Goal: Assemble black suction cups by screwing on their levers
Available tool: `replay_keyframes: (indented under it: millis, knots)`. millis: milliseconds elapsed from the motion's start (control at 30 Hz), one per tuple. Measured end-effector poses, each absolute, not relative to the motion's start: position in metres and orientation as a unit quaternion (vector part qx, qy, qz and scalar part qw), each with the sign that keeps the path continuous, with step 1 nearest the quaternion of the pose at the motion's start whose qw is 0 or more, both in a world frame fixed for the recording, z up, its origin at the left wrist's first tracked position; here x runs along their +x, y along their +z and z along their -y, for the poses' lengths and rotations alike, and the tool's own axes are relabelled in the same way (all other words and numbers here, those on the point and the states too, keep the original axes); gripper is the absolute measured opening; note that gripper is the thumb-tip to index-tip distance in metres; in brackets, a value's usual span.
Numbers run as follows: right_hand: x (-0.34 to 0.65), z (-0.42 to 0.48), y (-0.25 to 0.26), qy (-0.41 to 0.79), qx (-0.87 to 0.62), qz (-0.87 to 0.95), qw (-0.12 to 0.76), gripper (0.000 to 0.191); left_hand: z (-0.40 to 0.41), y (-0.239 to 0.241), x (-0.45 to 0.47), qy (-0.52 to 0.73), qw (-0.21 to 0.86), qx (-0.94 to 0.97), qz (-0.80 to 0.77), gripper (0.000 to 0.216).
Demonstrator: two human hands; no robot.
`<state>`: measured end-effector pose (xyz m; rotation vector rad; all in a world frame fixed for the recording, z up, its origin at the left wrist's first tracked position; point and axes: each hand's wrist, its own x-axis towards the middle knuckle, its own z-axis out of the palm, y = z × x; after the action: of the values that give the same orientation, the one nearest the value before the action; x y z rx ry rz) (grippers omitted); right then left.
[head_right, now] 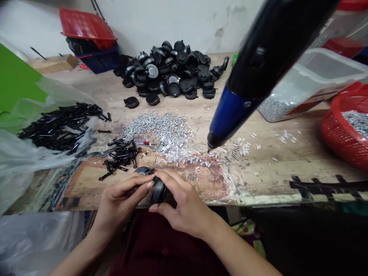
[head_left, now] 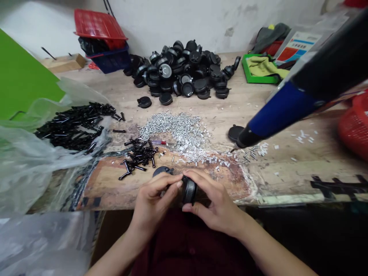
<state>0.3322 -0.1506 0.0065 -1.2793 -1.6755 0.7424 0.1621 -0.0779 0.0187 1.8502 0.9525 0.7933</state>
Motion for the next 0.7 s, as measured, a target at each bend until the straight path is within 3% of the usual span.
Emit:
replay_keyframes:
  millis: [300,500,700]
  knots:
    - [0.333,0.153,0.006,0.34,-0.527,0.635,0.45,0.07,0.086,0.019,0.162,0.352,0.424,0.747,-0.372,0.025]
    - [0.323,0.145,0.015,0.353,-0.594,0.579,0.433,0.041,0.091,0.011,0.165,0.403,0.326,0.781,-0.35,0.029]
    - [0.314,0.131,0.004,0.343,-0.609,0.573,0.429,0.039,0.089,0.007,0.167,0.368,0.269,0.82,-0.346,0.026]
